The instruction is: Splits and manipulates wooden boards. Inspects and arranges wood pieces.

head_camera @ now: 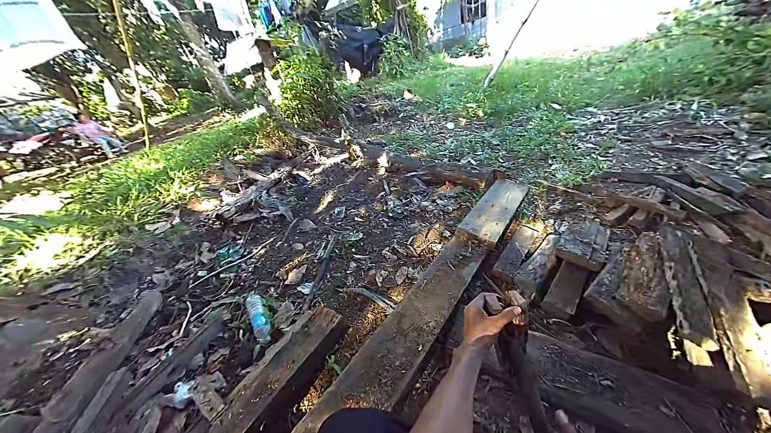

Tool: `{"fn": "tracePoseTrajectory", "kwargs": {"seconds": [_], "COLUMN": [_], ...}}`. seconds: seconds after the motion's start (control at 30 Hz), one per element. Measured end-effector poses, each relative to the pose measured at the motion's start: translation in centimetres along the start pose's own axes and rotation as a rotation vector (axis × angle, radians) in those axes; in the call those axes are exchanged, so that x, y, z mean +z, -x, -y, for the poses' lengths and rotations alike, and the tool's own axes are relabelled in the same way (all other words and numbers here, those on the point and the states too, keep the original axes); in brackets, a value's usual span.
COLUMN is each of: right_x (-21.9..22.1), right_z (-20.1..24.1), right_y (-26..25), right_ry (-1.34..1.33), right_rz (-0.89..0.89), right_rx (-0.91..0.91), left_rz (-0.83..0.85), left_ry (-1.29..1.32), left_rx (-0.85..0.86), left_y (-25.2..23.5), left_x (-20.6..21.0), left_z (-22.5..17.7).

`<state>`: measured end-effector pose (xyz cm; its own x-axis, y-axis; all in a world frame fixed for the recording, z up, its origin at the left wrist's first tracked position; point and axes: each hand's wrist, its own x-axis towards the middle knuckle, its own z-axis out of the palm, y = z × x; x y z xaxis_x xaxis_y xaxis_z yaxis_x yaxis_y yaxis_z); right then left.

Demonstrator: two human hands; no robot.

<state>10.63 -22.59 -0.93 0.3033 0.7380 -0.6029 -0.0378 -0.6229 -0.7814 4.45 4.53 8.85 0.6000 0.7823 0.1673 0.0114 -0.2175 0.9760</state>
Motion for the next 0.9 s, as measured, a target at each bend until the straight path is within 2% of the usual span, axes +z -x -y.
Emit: {"fn": "tracePoseTrajectory", "kwargs": {"seconds": [0.1,0.23,0.3,0.37,0.6,0.9], "right_x": [-1.5,-2.1,-1.9,-1.8,-3.1,-3.3], "right_z": [5.1,15.4,19.2,21.4,22.0,21.9], "right_y": [-2.1,-3.4,-4.3,-5.4,-8.7,-10.8], "right_ry": [-0.048,-0.056,-0.084,-0.085,0.03,-0.25], "right_rz": [-0.311,-0.633,-0.695,-0.724,-0.731,-0.607], "right_rx": [-0.278,-0.698,-0.79,-0.792,-0.898,-1.015], "left_rz": [0.003,0.009,0.036,0.07,0.152,0.133], "left_ry": [0.014,-0.022,-0.046,-0.068,-0.098,-0.105], "left_rx": [0.012,0.06,0.099,0.127,0.111,0.072], "left_y": [-0.1,-0.4,-0.6,-0.9,-1.2,-1.7], "left_x": [0.1,0.6,0.6,0.6,0.5,1.0], "left_z": [-0.3,-0.5,-0.6,-0.7,-1.5,-2.1]}}
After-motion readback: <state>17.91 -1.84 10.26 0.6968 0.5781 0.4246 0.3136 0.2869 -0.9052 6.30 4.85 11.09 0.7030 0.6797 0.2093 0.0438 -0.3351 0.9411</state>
